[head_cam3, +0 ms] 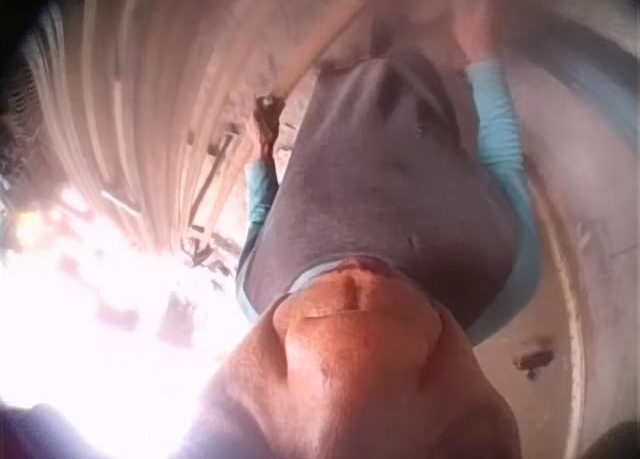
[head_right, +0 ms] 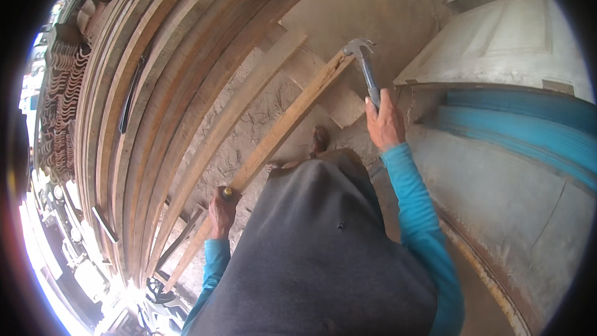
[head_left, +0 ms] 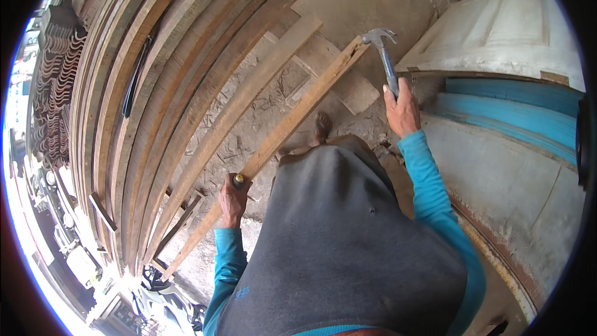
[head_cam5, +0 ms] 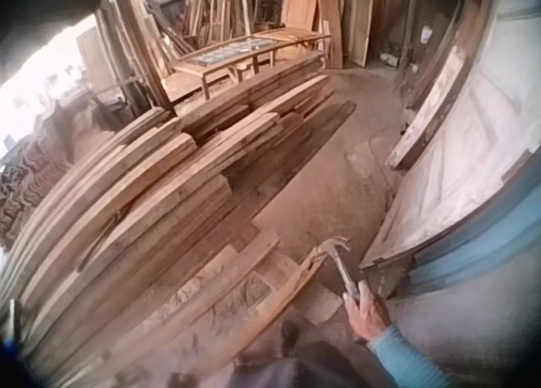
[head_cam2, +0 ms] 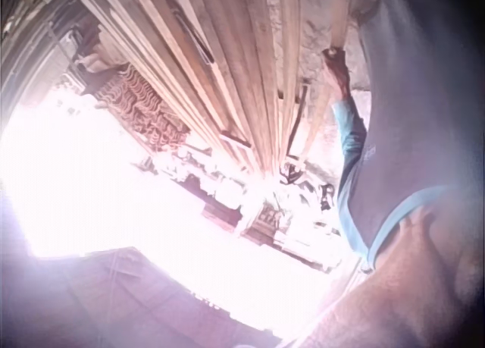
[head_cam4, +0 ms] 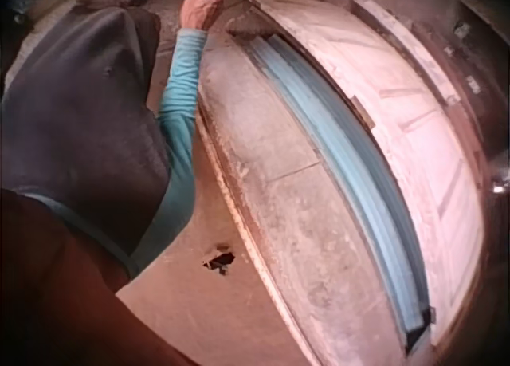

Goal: The person holds a hammer and measuring tape while standing in a woodworking area, using the tape measure to mark lengths on a piece of lumber and removing a nail with the hammer claw.

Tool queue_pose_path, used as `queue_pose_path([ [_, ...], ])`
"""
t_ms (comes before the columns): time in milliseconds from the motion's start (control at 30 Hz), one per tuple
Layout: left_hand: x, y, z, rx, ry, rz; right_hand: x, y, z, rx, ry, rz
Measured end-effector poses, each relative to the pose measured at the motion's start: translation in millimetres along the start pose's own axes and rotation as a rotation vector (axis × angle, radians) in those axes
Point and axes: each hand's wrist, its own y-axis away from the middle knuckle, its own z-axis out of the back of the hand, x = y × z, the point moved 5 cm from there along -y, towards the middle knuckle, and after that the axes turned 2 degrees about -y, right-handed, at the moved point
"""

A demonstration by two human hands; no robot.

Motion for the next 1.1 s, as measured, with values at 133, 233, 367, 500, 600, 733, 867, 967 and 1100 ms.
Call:
queue_pose_path([
  [133, 3.5, -0.7, -4.6, 0.002, 0.014, 0.014, 44.0, -4.5, 49.7, -0.247, -0.267, 0.018],
  [233, 2.2, 1.4, -4.3, 0.027, 0.033, 0.018, 55.7, -6.5, 61.8, -0.489, -0.618, 0.079],
  [367, -2.9, -0.7, 0.5, 0.020, 0.058, 0.013, 3.0, -4.1, 2.3, -0.139, 0.038, 0.088],
  [500, 1.2, -3.7, -3.9, 0.025, 0.032, 0.031, -21.6, -8.3, -12.1, 0.104, 0.060, -0.061],
  [600, -0.9, -5.5, 1.8, 0.070, 0.004, 0.030, -8.8, -9.3, 4.8, 0.045, -0.059, -0.108],
  [733, 9.6, -32.0, 13.2, 0.214, 0.095, 0.005, -12.7, -29.7, 16.5, -0.049, -0.213, -0.127],
  [867, 23.0, -59.7, 10.5, 0.349, 0.184, -0.095, -15.5, -22.3, 23.2, -0.081, -0.186, -0.146],
  [967, 27.0, -72.3, 12.3, 0.389, 0.157, -0.168, -32.7, -5.3, 2.0, 0.051, -0.367, -0.327],
  [1100, 31.0, -83.1, 10.3, 0.427, -0.053, -0.219, -67.4, 18.5, -28.1, 0.058, -0.365, -0.422],
])
